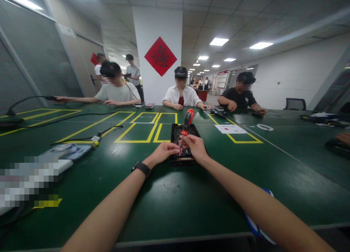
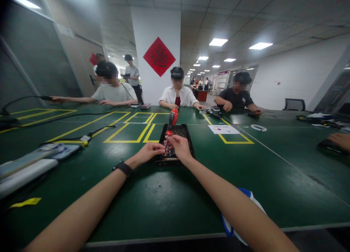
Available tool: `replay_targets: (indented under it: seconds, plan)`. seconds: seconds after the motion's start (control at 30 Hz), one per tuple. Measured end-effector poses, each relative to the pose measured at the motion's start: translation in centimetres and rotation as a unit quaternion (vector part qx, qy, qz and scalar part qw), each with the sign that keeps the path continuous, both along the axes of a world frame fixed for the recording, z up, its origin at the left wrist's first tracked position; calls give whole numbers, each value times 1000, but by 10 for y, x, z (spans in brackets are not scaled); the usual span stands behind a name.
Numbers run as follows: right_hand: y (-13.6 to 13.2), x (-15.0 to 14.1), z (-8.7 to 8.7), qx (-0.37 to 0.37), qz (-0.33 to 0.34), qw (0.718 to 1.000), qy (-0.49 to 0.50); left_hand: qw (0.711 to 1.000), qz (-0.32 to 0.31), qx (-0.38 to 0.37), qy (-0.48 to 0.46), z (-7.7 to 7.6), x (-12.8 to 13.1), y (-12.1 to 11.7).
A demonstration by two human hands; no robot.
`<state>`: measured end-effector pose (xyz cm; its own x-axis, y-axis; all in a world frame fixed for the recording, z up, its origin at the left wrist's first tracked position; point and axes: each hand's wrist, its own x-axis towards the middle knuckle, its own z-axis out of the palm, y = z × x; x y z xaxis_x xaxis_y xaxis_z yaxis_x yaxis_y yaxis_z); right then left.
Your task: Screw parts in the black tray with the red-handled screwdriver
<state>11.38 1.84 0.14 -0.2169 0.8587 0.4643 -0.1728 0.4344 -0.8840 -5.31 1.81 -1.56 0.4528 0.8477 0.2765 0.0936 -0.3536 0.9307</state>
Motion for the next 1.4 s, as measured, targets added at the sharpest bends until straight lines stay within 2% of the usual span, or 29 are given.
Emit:
replay_targets:
  seconds: [0.17,0.23,0.33,0.53,0.83,1.03,1.17,1.4]
  plan:
    - [-1,0,-1,-20,92,995,18,999,-36,-2,-13,2,-1,0]
    - [-1,1,-1,-24,108,994,24,999,-43,-4,-15,2,-2,0]
    - [0,1,-2,-28,90,995,36,999,-36,-19,-23,0,-2,2]
    - [2,0,-3,-24,43,998,37,998,26,-23,-52,-3,0,2]
    - [3,0,-5,-10,39,999,27,999,22,-5,-33,6,6,-7]
    - [1,0,-3,10,40,999,15,999,30,-13,-34,2,7,-5]
    - [-5,0,2,29,25,999,-27,1000,10,-8,-25,1,4,-4]
    - [-7,0,4,25,50,998,-42,1000,9,3,-5,2,5,-6]
